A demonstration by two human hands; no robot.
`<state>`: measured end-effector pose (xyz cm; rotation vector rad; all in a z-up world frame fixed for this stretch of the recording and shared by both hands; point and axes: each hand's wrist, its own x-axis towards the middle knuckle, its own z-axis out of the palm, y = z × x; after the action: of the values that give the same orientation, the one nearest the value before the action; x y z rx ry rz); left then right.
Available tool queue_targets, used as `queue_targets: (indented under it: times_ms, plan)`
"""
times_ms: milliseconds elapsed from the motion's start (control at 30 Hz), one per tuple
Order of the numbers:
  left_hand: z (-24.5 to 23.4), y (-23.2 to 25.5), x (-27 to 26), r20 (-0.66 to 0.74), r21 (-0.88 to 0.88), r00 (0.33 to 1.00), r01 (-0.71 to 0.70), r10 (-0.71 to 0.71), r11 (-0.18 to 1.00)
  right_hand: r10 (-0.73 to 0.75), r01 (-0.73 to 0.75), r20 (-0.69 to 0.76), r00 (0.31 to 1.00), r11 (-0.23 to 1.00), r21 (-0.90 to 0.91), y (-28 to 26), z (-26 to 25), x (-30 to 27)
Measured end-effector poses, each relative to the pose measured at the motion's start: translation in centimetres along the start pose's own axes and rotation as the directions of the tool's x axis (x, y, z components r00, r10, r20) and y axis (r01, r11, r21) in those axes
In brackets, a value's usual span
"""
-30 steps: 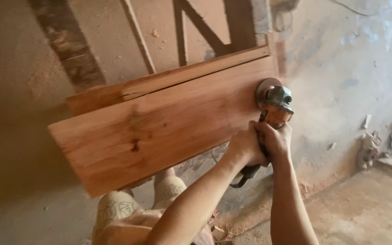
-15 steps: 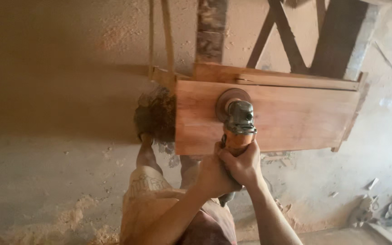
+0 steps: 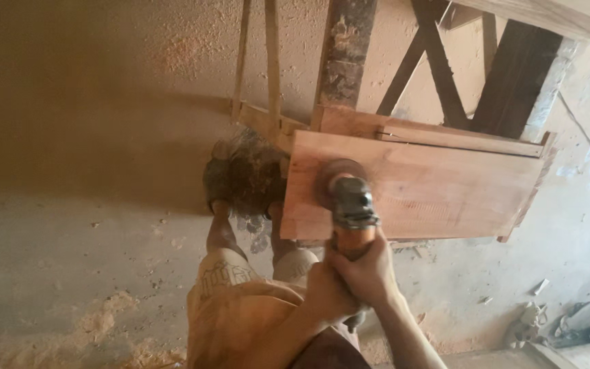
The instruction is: The person uses an angle grinder with a sanding disc to smooth the surface of a wooden plank resting on a workbench. They move the tool back and forth across the plank, generating sawdust, and briefly flip the plank to sand the other side.
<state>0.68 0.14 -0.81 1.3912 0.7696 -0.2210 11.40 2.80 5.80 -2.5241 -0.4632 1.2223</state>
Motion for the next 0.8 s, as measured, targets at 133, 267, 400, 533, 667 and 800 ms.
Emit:
queue_targets:
  times_ms: [133, 267, 400, 533, 667, 800]
  plan:
    - [3.1, 3.4, 2.7, -0.02, 0.06, 0.999, -0.048, 0.049, 0.997, 0.042, -0.042, -0.162, 0.986, 0.999, 0.005, 5.0, -4.3, 1.0]
    - [5.4, 6.4, 6.0, 0.098, -0.004, 0.995, 0.021, -0.021, 1.0, 0.092, -0.063, -0.217, 0.972, 0.988, 0.14, 9.5, -7.7, 3.0]
    - [8.3, 8.1, 8.9, 0.206, 0.069, 0.976, 0.062, -0.075, 0.996, 0.104, -0.038, -0.25, 0.963, 0.966, 0.255, 13.6, -10.8, 4.5]
    - [12.4, 10.0, 12.3, 0.267, 0.139, 0.964, -0.027, -0.011, 0.99, 0.218, -0.119, -0.276, 0.936, 0.935, 0.333, 17.8, -14.7, 6.1]
    - [16.2, 12.4, 15.8, 0.27, 0.05, 0.962, -0.065, 0.049, 0.997, 0.269, -0.126, -0.293, 0.918, 0.896, 0.427, 21.2, -18.9, 8.2]
    - [18.6, 14.2, 19.2, 0.36, 0.121, 0.932, -0.088, 0.038, 0.989, 0.365, -0.161, -0.338, 0.868, 0.849, 0.504, 23.6, -22.0, 10.0]
